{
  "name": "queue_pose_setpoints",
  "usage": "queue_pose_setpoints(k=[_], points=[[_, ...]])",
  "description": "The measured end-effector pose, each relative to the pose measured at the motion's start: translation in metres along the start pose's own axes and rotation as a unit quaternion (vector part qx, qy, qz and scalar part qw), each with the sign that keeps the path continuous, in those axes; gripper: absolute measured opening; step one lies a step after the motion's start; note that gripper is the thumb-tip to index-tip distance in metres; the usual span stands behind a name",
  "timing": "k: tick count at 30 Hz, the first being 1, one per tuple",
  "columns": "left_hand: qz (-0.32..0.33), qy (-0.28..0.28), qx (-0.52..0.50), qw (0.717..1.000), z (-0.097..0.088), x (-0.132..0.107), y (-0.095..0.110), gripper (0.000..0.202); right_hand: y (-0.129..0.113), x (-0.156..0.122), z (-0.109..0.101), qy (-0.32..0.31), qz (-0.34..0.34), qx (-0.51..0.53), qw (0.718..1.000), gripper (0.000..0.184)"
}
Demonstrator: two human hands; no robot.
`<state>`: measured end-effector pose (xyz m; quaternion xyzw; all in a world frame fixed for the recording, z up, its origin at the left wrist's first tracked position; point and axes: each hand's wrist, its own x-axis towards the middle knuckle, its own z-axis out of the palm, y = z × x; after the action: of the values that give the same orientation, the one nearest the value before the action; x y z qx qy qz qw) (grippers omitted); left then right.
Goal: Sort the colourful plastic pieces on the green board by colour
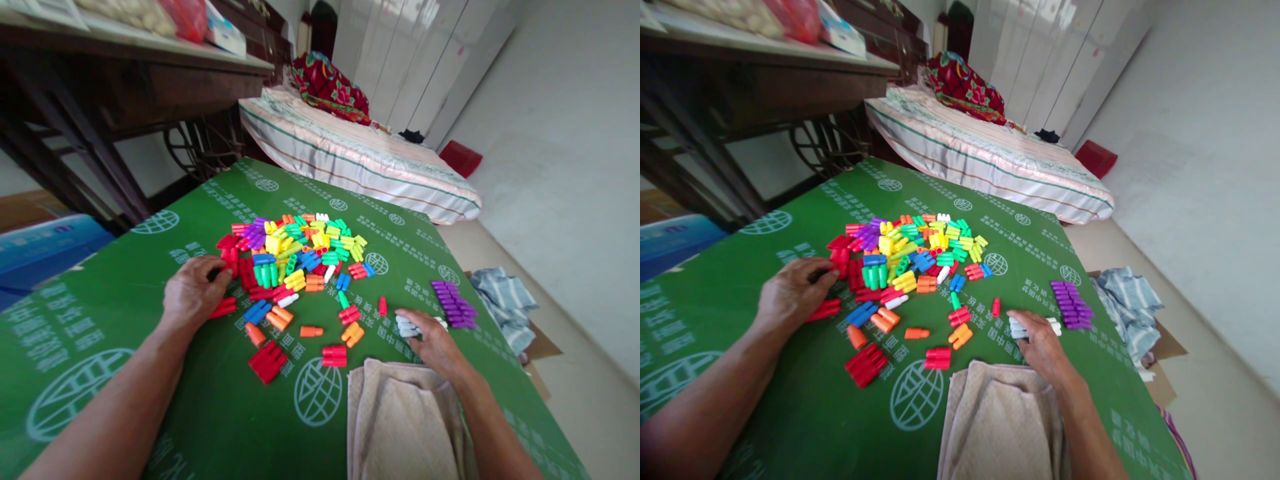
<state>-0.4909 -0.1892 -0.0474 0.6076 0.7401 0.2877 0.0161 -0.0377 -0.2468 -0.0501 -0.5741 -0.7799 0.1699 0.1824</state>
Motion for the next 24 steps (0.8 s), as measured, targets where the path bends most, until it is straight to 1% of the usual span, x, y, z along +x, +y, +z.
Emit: queue_pose_setpoints(k=[4, 7, 12, 15, 17, 19, 21, 24], points=[[0.005, 0.003, 0.004, 1.000, 0.001, 0.001, -0.002, 0.034, 0.003, -0.001, 0.004, 0.018, 0.003, 0.015, 1.000, 0.052], [0.006, 0.002, 0.003, 1.000, 0.002, 0.001, -0.002, 0.035, 0.003, -0.002, 0.000, 0.031, 0.007, 0.027, 0.999, 0.050], [-0.003, 0.002, 0.000, 1.000, 0.001, 0.001, 0.001, 0.033, 0.003, -0.002, -0.010, 0.104, 0.043, 0.042, 0.993, 0.039], [0.000, 0.002, -0.002, 1.000, 0.000, 0.000, 0.002, 0.033, -0.001, 0.001, -0.011, 0.137, 0.066, 0.047, 0.987, 0.035], [0.010, 0.007, -0.007, 1.000, -0.001, -0.001, 0.001, 0.034, -0.009, 0.005, -0.006, 0.135, 0.064, 0.056, 0.987, 0.032], [0.015, 0.014, -0.016, 1.000, 0.000, -0.003, -0.001, 0.034, -0.023, 0.010, 0.002, 0.114, 0.040, 0.061, 0.991, 0.030], [0.017, 0.018, -0.022, 0.999, 0.000, -0.004, -0.002, 0.035, -0.041, 0.016, 0.012, 0.097, 0.003, 0.060, 0.993, 0.027], [0.015, 0.021, -0.030, 0.999, 0.001, -0.005, -0.003, 0.033, -0.075, 0.028, 0.027, 0.072, -0.057, 0.056, 0.994, 0.025]])
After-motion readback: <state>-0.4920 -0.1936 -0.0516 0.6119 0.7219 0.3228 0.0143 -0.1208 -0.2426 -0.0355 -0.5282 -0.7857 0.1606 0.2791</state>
